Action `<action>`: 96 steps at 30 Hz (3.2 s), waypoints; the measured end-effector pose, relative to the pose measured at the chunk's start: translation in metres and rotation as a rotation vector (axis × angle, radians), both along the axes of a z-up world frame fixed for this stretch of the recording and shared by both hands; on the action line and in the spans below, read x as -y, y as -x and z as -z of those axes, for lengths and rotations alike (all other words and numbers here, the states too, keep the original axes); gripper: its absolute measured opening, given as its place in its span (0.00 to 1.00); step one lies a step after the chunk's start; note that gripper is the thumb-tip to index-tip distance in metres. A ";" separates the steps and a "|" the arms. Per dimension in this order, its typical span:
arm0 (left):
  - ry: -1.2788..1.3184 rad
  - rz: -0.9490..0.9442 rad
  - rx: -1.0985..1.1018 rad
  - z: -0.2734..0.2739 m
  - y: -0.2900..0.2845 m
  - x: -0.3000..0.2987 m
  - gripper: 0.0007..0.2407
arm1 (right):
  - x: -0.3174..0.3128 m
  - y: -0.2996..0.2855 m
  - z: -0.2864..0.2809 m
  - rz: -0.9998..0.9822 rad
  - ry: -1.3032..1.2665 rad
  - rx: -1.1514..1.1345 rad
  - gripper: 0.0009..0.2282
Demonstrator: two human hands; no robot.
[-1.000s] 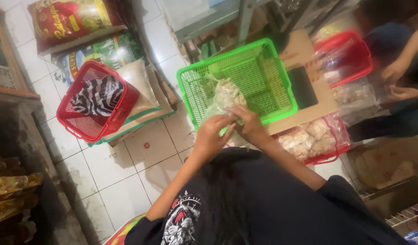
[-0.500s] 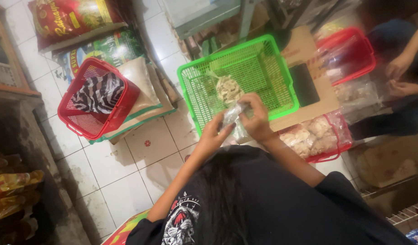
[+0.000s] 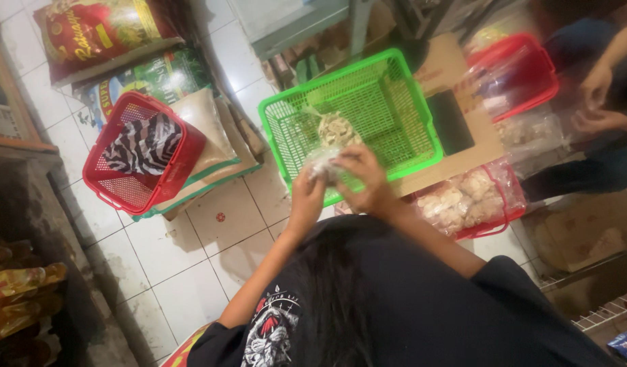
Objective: The person places items from a green basket into clear plastic bags and ties them.
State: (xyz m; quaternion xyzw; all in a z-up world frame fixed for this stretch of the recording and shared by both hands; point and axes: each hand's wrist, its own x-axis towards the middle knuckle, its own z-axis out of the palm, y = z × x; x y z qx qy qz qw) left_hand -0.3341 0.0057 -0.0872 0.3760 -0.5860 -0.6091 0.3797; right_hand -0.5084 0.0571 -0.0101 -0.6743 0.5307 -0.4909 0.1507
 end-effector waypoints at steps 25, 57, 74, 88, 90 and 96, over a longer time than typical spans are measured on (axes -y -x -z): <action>0.240 -0.279 1.016 0.065 -0.040 0.028 0.41 | -0.011 0.032 0.012 0.155 -0.173 0.024 0.12; 0.345 -0.376 0.881 0.097 -0.106 0.010 0.32 | 0.014 0.123 0.117 0.437 -0.329 0.021 0.20; 0.296 -0.385 0.748 0.097 -0.106 0.001 0.31 | 0.012 0.115 0.098 0.424 -0.506 -0.008 0.20; 0.281 -0.544 0.769 0.054 -0.169 0.000 0.29 | 0.063 0.054 0.063 0.221 -0.331 -0.059 0.17; 0.280 -0.577 0.782 0.046 -0.184 -0.006 0.29 | 0.072 0.036 0.052 0.257 -0.450 -0.102 0.17; 0.218 -0.632 0.782 0.030 -0.238 0.006 0.28 | 0.099 -0.024 0.041 0.201 -0.400 -0.140 0.18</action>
